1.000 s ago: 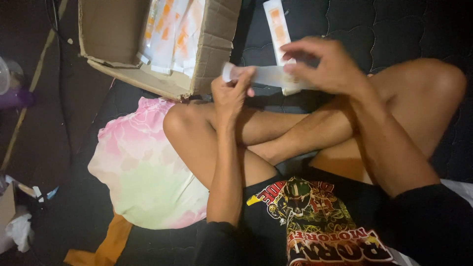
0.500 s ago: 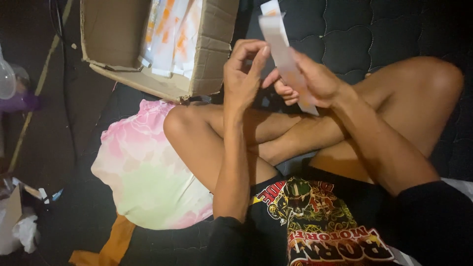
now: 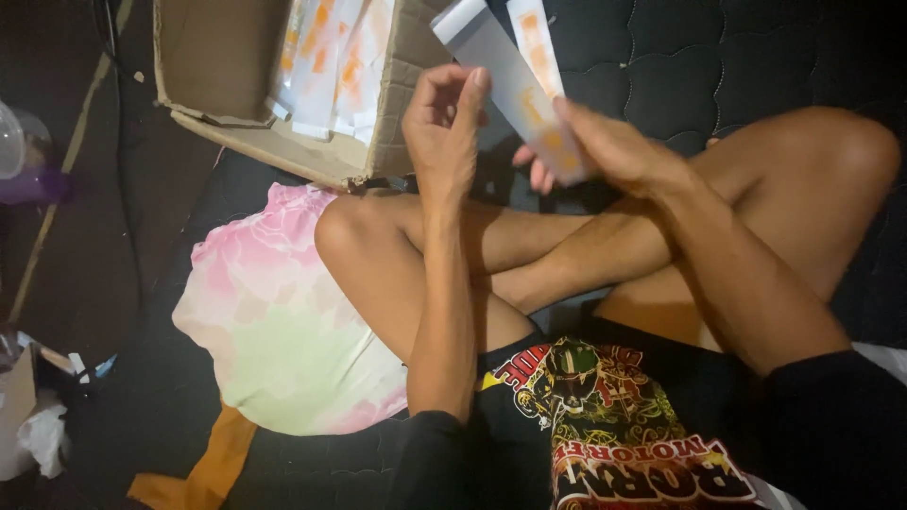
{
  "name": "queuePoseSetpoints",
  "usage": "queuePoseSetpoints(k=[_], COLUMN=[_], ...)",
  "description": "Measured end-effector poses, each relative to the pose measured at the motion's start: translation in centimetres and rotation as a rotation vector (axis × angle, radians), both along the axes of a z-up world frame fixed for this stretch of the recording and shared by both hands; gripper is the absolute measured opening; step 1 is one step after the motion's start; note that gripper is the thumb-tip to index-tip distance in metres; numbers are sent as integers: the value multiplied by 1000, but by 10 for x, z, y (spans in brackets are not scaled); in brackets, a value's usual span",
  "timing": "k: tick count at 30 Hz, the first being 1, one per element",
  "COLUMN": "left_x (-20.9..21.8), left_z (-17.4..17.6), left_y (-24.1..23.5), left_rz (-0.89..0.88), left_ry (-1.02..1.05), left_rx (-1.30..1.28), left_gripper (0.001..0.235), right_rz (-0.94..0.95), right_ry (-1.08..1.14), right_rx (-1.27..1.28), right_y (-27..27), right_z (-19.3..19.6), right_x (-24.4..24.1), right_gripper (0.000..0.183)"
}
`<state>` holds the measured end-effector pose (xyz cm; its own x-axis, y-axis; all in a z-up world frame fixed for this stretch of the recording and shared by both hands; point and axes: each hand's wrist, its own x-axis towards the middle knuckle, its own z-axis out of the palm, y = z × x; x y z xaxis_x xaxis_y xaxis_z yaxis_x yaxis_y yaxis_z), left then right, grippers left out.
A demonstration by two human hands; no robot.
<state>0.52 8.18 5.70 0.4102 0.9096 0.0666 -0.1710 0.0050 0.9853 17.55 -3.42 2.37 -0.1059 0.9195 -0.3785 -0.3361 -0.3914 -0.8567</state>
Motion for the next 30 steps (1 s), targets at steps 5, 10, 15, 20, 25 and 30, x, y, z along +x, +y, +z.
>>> queuePoseSetpoints(k=[5,10,15,20,25,30], left_x=[-5,3,10,15,18,28], left_z=[-27,-22,-31,-67,-129,-160], left_y=[2,-8,-30,-32,-18,-20], left_rz=[-89,-127,-330,-257,-75,-138], left_ry=[-190,-274,27,157,412,562], left_rx=[-83,16,167,252,281,241], left_gripper=[21,14,18,37,36,46], right_rz=[-242,-499,-448,-487,-524,-543], right_ry=[-659,-959,-98,-494,-562,-676], right_rx=[169,264,59,61,-47,-70], right_y=[-2,-4,6,16,28,29], right_z=[-3,-2,10,-43,-74,-92], right_x=[21,26,13,21,22,24], right_gripper=[55,35,38,14,16,16])
